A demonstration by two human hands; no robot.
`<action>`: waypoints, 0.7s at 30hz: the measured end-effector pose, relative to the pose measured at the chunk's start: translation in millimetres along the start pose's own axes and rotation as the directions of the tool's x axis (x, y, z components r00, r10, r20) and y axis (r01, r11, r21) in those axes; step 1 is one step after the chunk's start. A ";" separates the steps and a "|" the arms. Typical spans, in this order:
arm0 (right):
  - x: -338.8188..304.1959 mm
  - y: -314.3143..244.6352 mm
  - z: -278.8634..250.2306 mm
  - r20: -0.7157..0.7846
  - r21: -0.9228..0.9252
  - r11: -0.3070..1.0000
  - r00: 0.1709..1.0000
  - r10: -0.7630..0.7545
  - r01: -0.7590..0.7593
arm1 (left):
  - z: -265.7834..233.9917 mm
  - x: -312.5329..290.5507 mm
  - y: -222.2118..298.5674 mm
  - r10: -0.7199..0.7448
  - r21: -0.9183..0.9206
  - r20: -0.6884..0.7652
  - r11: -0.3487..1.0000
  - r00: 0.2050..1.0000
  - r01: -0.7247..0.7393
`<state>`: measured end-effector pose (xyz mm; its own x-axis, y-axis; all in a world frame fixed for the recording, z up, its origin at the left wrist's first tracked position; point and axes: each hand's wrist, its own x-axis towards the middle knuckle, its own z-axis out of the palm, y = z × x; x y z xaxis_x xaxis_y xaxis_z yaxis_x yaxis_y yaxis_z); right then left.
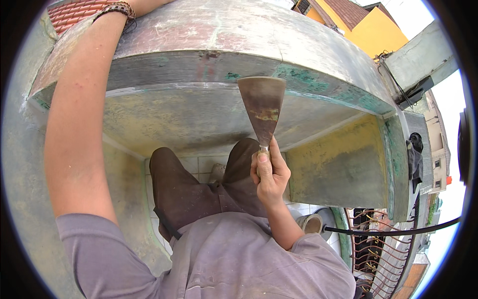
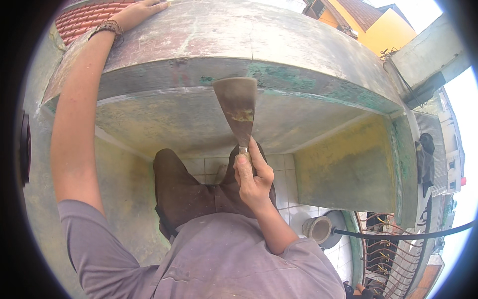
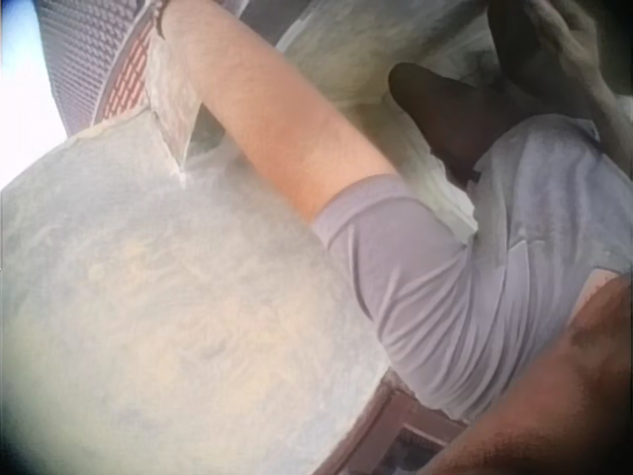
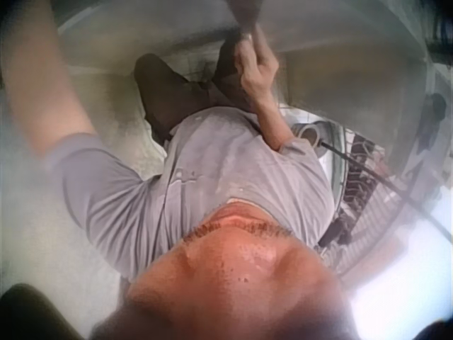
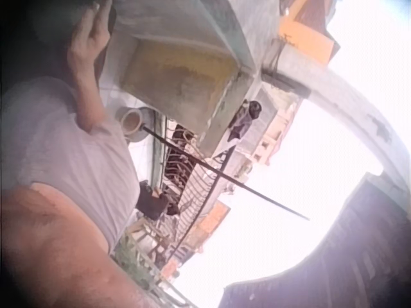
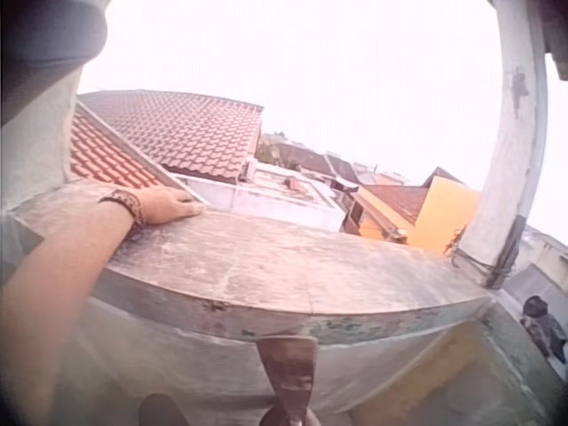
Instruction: The person carries a blue plastic stool and a scraper to a balcony, places the stool, and scrapes old paint from a concrete ledge. The person repeatedly scrapes along the ledge surface, removing flakes of paint.
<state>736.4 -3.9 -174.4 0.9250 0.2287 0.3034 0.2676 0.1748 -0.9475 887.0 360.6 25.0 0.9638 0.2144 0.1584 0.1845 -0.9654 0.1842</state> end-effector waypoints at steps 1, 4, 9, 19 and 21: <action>0.3 -0.3 -2.9 0.004 -0.002 1.000 1.000 0.006 -0.006 | 3.2 0.5 1.3 0.002 0.001 -0.003 1.000 1.000 -0.002; -1.2 2.0 -5.8 -0.013 0.030 1.000 1.000 0.006 -0.006 | 3.6 -5.8 9.1 0.006 0.008 -0.001 1.000 1.000 -0.006; 2.4 -0.5 0.2 0.022 0.100 0.994 0.999 0.039 -0.041 | 4.2 14.4 -26.6 0.021 0.049 -0.019 0.999 1.000 -0.020; 5.6 -3.4 -5.3 0.028 0.091 0.993 0.997 0.070 -0.072 | 8.5 15.1 -16.7 0.031 0.025 -0.034 0.999 0.999 -0.030; 3.2 -2.0 -9.8 0.021 0.096 0.992 0.996 0.087 -0.088 | 17.2 13.7 -8.6 0.004 0.021 -0.014 1.000 1.000 -0.004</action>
<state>741.5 -12.9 -172.5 0.9387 0.2635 0.2223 0.1580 0.2446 -0.9567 902.0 369.3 8.8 0.9619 0.2122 0.1723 0.1846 -0.9692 0.1628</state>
